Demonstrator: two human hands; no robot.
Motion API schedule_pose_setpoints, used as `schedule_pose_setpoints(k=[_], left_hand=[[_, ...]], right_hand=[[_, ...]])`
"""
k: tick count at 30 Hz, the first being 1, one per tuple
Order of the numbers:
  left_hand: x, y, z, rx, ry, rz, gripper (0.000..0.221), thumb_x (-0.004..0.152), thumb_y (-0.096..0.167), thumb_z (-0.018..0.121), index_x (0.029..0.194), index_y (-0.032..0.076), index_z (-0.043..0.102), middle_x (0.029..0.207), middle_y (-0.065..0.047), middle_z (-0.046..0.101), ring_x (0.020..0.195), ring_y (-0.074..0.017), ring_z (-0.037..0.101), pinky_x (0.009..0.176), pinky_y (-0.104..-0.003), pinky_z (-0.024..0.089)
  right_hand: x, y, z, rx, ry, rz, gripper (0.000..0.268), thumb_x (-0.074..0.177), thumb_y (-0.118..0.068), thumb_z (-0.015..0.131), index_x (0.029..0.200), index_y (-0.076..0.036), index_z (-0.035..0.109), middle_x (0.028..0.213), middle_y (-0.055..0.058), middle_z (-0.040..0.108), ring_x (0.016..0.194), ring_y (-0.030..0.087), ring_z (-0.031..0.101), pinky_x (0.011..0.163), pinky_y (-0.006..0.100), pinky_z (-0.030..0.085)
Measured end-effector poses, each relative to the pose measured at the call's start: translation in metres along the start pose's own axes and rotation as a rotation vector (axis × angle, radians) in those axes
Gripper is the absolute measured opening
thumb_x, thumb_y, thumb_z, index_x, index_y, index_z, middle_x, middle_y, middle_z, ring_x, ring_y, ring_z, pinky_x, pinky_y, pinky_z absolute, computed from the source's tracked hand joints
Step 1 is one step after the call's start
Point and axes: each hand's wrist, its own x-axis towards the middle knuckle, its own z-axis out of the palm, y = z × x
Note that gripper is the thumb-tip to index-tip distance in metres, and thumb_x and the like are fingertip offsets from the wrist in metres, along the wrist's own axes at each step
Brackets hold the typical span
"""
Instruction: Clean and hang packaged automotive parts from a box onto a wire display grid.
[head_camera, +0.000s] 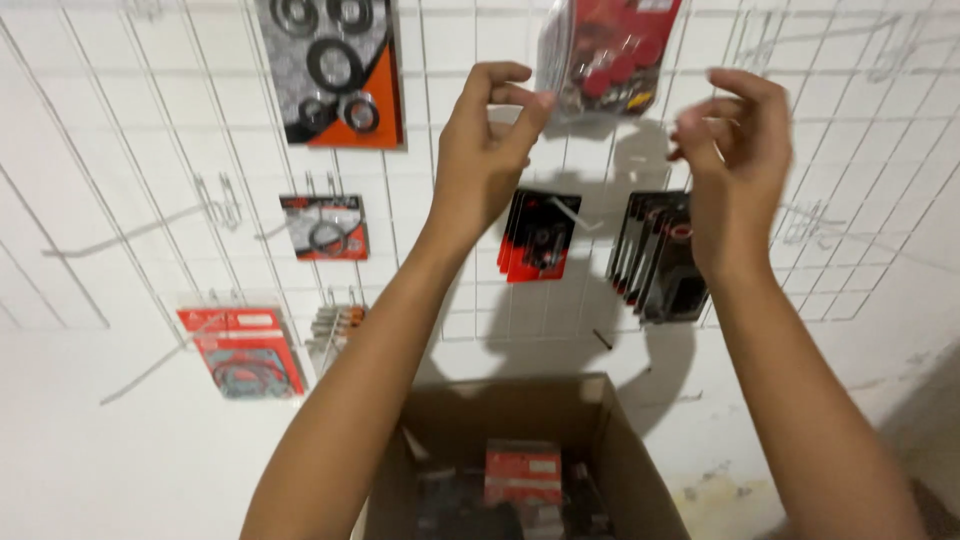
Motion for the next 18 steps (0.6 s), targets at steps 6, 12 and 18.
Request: schedule_pose_setpoints(k=[6, 12, 18], left_hand=[[-0.139, -0.006, -0.017, -0.285, -0.11, -0.317, 0.035, 0.1, 0.025, 0.058, 0.127, 0.004, 0.052, 0.117, -0.017, 0.06, 0.089, -0.0245, 0.066, 0.074, -0.036, 0.058], [-0.246, -0.076, -0.016, -0.042, -0.432, -0.757, 0.041, 0.099, 0.031, 0.06, 0.129, 0.003, 0.058, 0.119, -0.026, 0.064, 0.106, -0.0421, 0.067, 0.087, -0.053, 0.055], [-0.334, -0.22, -0.013, 0.651, -0.986, -0.876, 0.044, 0.098, 0.025, 0.052, 0.136, 0.004, 0.056, 0.121, -0.024, 0.067, 0.102, -0.0414, 0.07, 0.08, -0.055, 0.058]], right_hand=[[-0.142, -0.016, 0.009, 0.268, 0.034, 0.24, 0.012, 0.11, 0.0, 0.056, 0.119, -0.002, 0.049, 0.097, 0.011, 0.054, 0.076, 0.019, 0.058, 0.071, 0.031, 0.055], [-0.298, 0.04, 0.053, 0.192, -0.399, 0.613, 0.019, 0.091, -0.002, 0.069, 0.11, -0.003, 0.065, 0.089, 0.016, 0.071, 0.083, 0.026, 0.071, 0.074, 0.04, 0.058], [-0.433, 0.091, 0.095, -0.232, -1.551, 0.294, 0.048, 0.084, -0.016, 0.078, 0.129, -0.004, 0.066, 0.126, 0.031, 0.063, 0.112, 0.052, 0.064, 0.087, 0.062, 0.057]])
